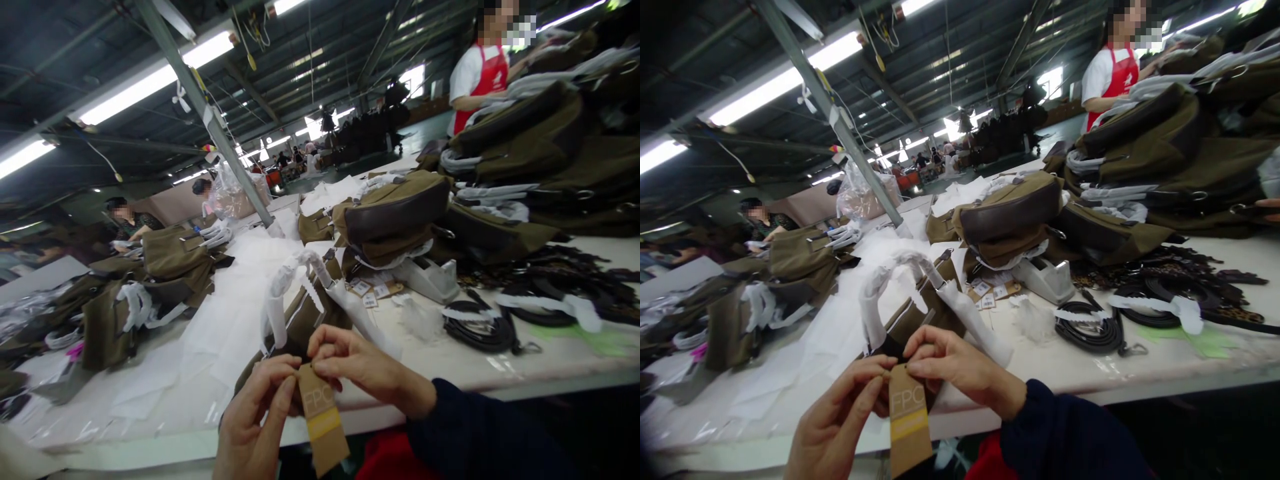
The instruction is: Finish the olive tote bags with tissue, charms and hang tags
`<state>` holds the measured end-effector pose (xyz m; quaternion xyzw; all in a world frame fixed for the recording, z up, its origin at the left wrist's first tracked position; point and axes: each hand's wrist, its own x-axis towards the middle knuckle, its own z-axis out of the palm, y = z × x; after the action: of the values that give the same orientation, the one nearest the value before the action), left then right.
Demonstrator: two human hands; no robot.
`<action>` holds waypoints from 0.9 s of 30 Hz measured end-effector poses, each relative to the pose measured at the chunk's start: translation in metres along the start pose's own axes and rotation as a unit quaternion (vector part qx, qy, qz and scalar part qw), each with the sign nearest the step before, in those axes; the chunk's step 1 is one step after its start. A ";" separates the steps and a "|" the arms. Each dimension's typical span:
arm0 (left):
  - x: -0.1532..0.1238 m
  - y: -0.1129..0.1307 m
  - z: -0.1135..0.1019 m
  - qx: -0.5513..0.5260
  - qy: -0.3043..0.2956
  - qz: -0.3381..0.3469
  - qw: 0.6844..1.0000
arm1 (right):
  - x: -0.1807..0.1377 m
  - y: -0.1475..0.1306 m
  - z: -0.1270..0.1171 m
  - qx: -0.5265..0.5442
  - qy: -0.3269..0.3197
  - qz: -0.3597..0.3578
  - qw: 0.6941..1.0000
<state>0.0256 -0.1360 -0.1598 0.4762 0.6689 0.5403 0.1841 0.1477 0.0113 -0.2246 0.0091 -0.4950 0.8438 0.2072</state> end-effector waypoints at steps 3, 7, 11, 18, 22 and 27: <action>-0.001 0.004 0.007 -0.067 0.006 -0.044 0.997 | 0.002 0.012 -0.002 0.105 -0.007 -0.001 0.994; 0.000 -0.001 0.011 -0.104 0.037 -0.054 0.992 | 0.002 0.025 0.000 0.189 0.004 0.002 0.982; 0.000 -0.013 0.012 -0.073 0.000 -0.033 0.997 | 0.001 0.029 0.004 0.202 0.005 0.006 0.979; 0.000 -0.016 0.015 -0.024 -0.008 0.026 0.999 | 0.004 0.028 0.009 0.144 -0.006 -0.014 0.989; 0.000 -0.018 0.009 0.010 -0.041 0.022 0.999 | 0.005 0.023 0.009 0.069 0.014 -0.016 0.997; 0.005 -0.014 0.001 0.047 -0.066 0.037 0.996 | 0.006 0.014 0.008 -0.008 -0.004 0.007 1.000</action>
<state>0.0178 -0.1308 -0.1716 0.5436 0.6617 0.4822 0.1849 0.1355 0.0013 -0.2310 0.0075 -0.5030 0.8409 0.1994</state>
